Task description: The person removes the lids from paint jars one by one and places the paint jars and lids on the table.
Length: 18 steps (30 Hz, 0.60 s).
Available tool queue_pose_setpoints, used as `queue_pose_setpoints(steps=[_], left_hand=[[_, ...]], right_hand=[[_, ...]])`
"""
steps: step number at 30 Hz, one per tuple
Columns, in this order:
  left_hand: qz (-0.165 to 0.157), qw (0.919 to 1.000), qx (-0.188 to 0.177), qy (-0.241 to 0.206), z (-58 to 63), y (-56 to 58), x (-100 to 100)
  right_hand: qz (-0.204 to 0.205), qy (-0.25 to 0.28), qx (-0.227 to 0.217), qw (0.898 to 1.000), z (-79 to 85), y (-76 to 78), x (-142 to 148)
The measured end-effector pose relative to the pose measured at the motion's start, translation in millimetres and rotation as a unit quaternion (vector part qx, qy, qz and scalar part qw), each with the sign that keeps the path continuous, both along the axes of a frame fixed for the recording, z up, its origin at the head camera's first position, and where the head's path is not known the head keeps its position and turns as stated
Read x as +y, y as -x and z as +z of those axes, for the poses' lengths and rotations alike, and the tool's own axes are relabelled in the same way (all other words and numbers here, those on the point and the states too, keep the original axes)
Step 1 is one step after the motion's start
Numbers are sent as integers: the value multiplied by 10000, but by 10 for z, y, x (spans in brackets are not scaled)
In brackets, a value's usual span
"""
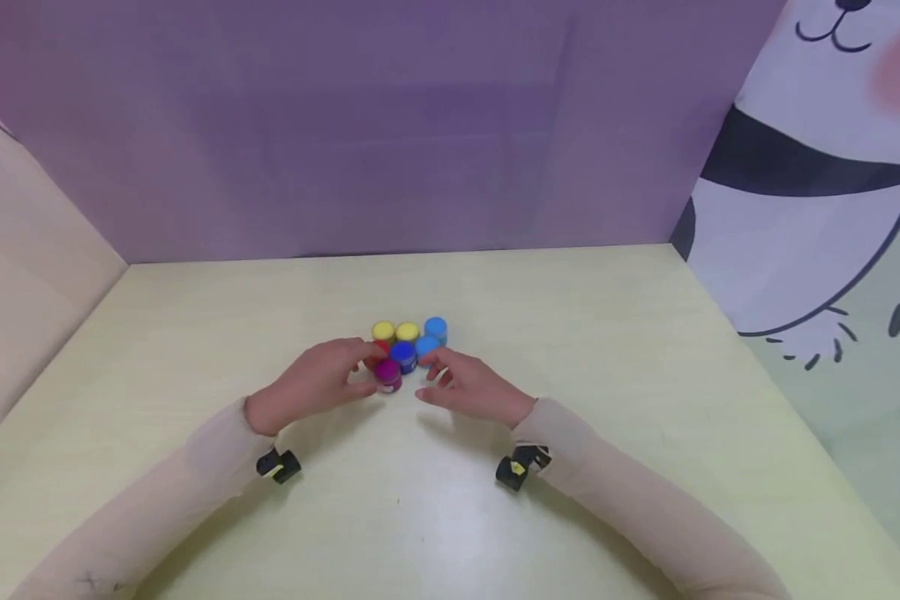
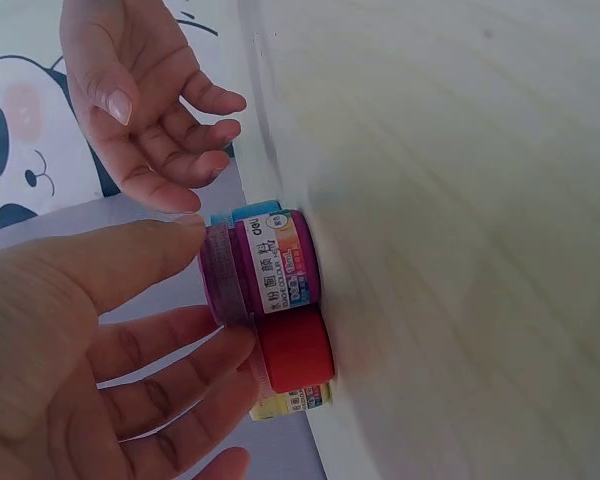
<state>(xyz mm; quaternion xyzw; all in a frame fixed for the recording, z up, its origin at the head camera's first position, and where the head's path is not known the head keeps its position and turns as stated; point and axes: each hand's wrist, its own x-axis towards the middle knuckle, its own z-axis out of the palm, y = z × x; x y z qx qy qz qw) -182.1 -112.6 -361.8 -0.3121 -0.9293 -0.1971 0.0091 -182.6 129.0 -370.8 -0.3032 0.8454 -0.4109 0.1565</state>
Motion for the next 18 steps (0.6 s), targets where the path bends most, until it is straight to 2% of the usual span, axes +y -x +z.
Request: queue_pose_setpoints(steps=[6,11,18], left_hand=[[97,9998,-163,-15,29,26,54],[238,9992,-283,160,31,43,127],[291,9980,-449,347,35,6,194]], right_hand=[[46,13,10,10000,4,14,-8],[97,114,51,9999,-7,27,-2],[140,83,70,9998,10,23,-7]])
